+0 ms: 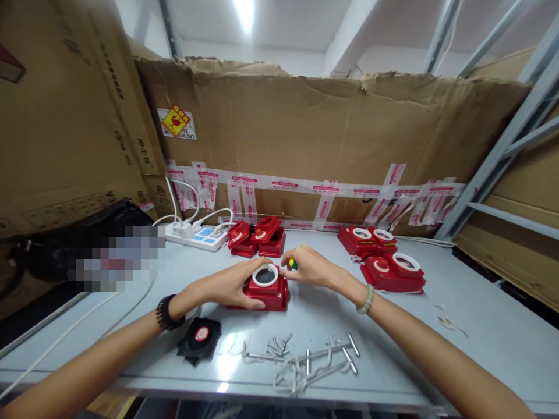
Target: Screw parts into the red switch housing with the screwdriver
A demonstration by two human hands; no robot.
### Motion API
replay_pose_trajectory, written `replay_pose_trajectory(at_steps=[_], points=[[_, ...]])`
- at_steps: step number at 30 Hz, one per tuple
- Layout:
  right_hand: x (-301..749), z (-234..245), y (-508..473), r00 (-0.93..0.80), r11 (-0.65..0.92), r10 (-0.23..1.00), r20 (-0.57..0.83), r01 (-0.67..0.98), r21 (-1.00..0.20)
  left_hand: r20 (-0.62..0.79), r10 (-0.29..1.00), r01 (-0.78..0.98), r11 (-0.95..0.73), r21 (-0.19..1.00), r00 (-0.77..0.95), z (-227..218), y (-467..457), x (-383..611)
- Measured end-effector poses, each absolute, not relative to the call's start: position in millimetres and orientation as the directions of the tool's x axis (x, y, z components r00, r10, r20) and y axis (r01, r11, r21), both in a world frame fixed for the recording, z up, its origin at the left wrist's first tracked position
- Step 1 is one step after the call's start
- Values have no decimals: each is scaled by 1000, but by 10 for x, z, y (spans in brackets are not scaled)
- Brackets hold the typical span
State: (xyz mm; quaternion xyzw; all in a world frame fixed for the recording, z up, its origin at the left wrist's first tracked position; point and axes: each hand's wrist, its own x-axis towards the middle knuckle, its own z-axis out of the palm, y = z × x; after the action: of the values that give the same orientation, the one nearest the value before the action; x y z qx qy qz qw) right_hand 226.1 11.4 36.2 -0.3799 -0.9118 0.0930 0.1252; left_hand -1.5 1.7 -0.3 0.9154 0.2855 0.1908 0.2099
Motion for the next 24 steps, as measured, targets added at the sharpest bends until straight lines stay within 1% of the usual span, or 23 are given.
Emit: replay_pose_trajectory(at_steps=[8,14,21,24], points=[[2238,374,196,-713,710,691,122,637,-300,222,619,450,-732,512,754,1,11,-11],[2200,373,168,-683,686,718,134,661,-305,211,615,448,-731,515,760,14,8,-13],[2200,382,196,-716,704,691,103,633,-321,216,625,454,-725,519,751,23,1,-3],[2186,346,194,-696,691,708,118,650,-315,214,626,454,-722,521,750,25,1,-2]])
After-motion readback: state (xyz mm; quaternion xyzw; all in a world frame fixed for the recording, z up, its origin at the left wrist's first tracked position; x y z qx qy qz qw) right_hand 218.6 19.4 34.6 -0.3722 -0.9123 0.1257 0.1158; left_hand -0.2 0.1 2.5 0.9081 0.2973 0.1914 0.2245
